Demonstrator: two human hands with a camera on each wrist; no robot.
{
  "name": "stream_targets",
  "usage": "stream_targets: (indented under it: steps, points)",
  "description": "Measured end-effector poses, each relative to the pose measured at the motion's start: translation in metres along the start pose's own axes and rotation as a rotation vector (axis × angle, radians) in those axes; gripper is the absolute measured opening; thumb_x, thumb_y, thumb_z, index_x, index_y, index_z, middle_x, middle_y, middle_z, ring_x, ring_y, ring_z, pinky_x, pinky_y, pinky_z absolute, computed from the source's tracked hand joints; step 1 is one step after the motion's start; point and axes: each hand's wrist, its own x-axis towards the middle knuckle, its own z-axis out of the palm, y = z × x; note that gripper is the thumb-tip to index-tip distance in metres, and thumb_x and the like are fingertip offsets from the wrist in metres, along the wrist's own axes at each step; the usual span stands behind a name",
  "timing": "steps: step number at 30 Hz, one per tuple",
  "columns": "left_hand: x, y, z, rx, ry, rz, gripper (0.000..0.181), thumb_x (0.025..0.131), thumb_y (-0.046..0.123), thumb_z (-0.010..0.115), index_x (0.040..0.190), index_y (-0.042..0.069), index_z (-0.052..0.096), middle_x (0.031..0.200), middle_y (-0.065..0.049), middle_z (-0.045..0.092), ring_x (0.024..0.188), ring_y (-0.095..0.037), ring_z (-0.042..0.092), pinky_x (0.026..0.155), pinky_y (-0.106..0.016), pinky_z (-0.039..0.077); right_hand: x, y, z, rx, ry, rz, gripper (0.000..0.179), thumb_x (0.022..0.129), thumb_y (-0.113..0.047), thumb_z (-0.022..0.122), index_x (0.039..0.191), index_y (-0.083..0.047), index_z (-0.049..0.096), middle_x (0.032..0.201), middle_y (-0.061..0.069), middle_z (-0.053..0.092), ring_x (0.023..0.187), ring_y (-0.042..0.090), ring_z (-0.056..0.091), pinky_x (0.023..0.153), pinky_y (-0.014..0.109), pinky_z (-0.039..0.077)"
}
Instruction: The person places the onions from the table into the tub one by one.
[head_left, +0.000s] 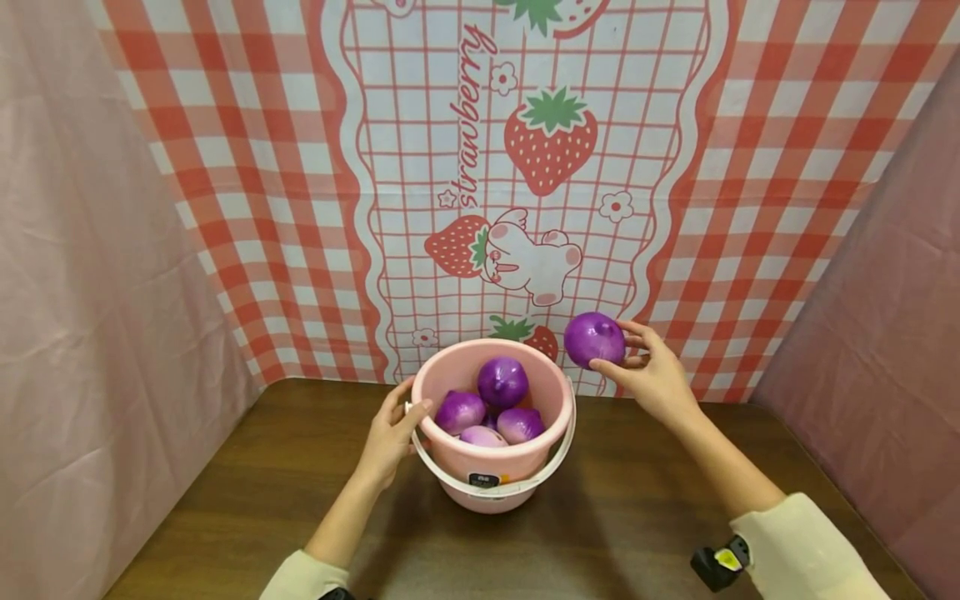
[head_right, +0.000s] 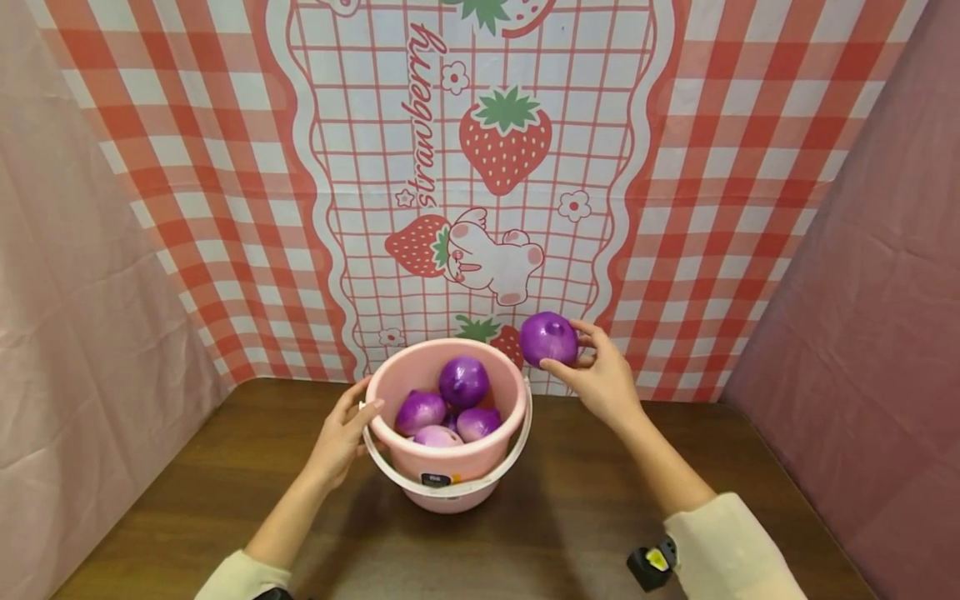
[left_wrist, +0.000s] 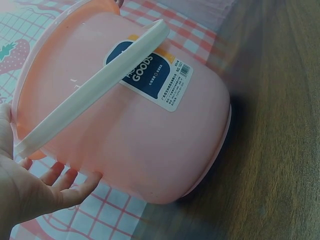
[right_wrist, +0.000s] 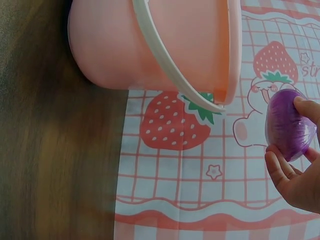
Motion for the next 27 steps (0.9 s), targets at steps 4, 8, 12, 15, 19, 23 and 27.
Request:
stream_targets:
  steps: [4,8,12,15,19,23,27]
  points:
    - [0.000,0.000,0.000,0.004,0.001,0.000,0.056,0.091,0.021,0.060,0.142,0.020,0.037,0.124,-0.024,0.052,0.076,-0.009,0.062,0.065,-0.030,0.059,-0.001,-0.002,0.003,0.012,-0.024,0.015,0.079,0.079,-0.045,0.072,0.142,-0.014,0.035,0.131,0.021,0.049,0.106,0.035,0.061,0.072,0.031,0.056]
    - [0.000,0.000,0.000,0.008,0.000,0.000,0.056,0.091,0.022,0.060,0.143,0.020,0.037,0.126,-0.024,0.052,0.078,-0.010,0.062,0.066,-0.031,0.060,-0.002,-0.005,0.007,0.020,-0.035,0.020,0.081,0.078,-0.046,0.072,0.142,-0.016,0.035,0.132,0.020,0.049,0.107,0.035,0.061,0.070,0.028,0.055]
    - [0.000,-0.001,-0.001,0.008,0.000,-0.001,0.056,0.091,0.022,0.059,0.143,0.021,0.037,0.126,-0.024,0.052,0.077,-0.009,0.062,0.066,-0.031,0.059,-0.002,-0.008,0.011,0.027,-0.034,0.010,0.080,0.078,-0.045,0.073,0.142,-0.015,0.036,0.130,0.020,0.050,0.106,0.035,0.061,0.070,0.028,0.056]
    - [0.000,0.000,-0.001,0.007,0.000,0.000,0.056,0.091,0.022,0.060,0.142,0.021,0.037,0.126,-0.024,0.052,0.076,-0.009,0.062,0.065,-0.030,0.059,-0.001,-0.010,0.013,0.033,-0.034,-0.001,0.079,0.077,-0.043,0.074,0.141,-0.015,0.037,0.129,0.020,0.050,0.104,0.034,0.062,0.072,0.031,0.058]
    - [0.000,0.000,-0.001,0.005,-0.001,0.002,0.056,0.091,0.022,0.060,0.142,0.020,0.037,0.127,-0.024,0.052,0.077,-0.009,0.062,0.065,-0.030,0.059,0.000,-0.011,0.017,0.040,-0.041,-0.013,0.078,0.077,-0.042,0.074,0.140,-0.015,0.038,0.129,0.020,0.051,0.104,0.034,0.063,0.075,0.034,0.059]
    - [0.000,0.000,-0.001,0.003,0.000,0.002,0.055,0.091,0.022,0.060,0.142,0.021,0.038,0.127,-0.024,0.052,0.076,-0.009,0.062,0.064,-0.030,0.059,0.001,-0.012,0.020,0.053,-0.047,-0.029,0.077,0.077,-0.041,0.075,0.140,-0.016,0.039,0.128,0.020,0.052,0.104,0.034,0.063,0.075,0.034,0.059]
    - [0.000,-0.001,-0.001,0.001,0.001,0.000,0.055,0.091,0.021,0.060,0.142,0.021,0.038,0.125,-0.024,0.052,0.075,-0.009,0.062,0.063,-0.029,0.059,0.001,-0.013,0.025,0.073,-0.055,-0.044,0.075,0.076,-0.038,0.076,0.139,-0.016,0.040,0.127,0.020,0.052,0.104,0.033,0.063,0.076,0.034,0.059]
